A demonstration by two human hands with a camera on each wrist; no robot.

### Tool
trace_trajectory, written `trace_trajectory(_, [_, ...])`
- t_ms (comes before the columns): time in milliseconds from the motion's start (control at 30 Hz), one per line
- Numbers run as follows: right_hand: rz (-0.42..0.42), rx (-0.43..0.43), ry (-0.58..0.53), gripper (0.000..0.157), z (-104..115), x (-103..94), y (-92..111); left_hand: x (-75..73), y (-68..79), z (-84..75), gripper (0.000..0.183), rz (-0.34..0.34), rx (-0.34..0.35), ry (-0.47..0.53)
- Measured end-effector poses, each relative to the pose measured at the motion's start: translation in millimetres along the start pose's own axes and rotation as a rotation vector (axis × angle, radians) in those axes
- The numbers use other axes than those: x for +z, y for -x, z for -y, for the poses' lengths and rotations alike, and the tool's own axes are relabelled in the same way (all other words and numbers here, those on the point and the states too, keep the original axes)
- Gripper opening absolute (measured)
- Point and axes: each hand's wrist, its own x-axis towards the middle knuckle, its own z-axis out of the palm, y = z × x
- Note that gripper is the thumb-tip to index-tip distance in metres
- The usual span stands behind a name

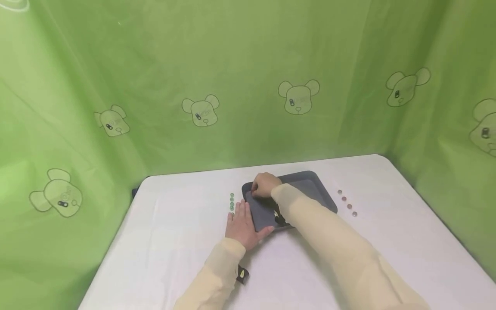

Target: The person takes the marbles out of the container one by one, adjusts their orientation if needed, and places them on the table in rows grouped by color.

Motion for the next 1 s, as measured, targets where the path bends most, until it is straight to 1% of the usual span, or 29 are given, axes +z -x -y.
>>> trace_trajectory(100, [-0.019,-0.033,-0.031,0.014,-4,-9.2,6,-1.0,0.3,0.7,0.114,0.005,-0.007,0.016])
trace_trajectory(267, [-0.06,-0.071,-0.054,0.015,-12,-27.9,25,-3.0,1.4,-0.4,0.114,0.006,-0.006,0.045])
trace_trajectory(433, [-0.09,-0.089,-0.072,0.016,-31,-44.3,50,-7.3,2.1,-1.7,0.114,-0.004,0.002,0.029])
trace_trajectory(533, [-0.111,-0.081,-0.104,0.017,-45,-54.2,70,-9.0,3.0,-1.8,0.114,0.004,0.001,0.029])
trace_trajectory(600, [-0.138,-0.063,-0.134,0.02,-56,-61.5,84,-7.8,2.7,-0.9,0.114,0.016,-0.001,0.02])
trace_trajectory(700, [-0.176,-0.025,-0.171,0.025,-73,-74.2,107,-5.7,1.6,0.3,0.114,0.004,0.001,0.009])
trace_trajectory(800, [-0.202,0.041,-0.198,0.03,-92,-83.5,131,-5.4,0.7,1.0,0.114,-0.005,0.0,0.009])
trace_trajectory(900, [-0.21,0.11,-0.225,0.034,-112,-86.4,158,-5.5,1.0,1.1,0.114,0.004,-0.004,0.021])
trace_trajectory(1000, [-0.223,0.159,-0.233,0.037,-131,-83.2,188,-3.1,0.2,0.8,0.115,0.004,-0.001,0.028])
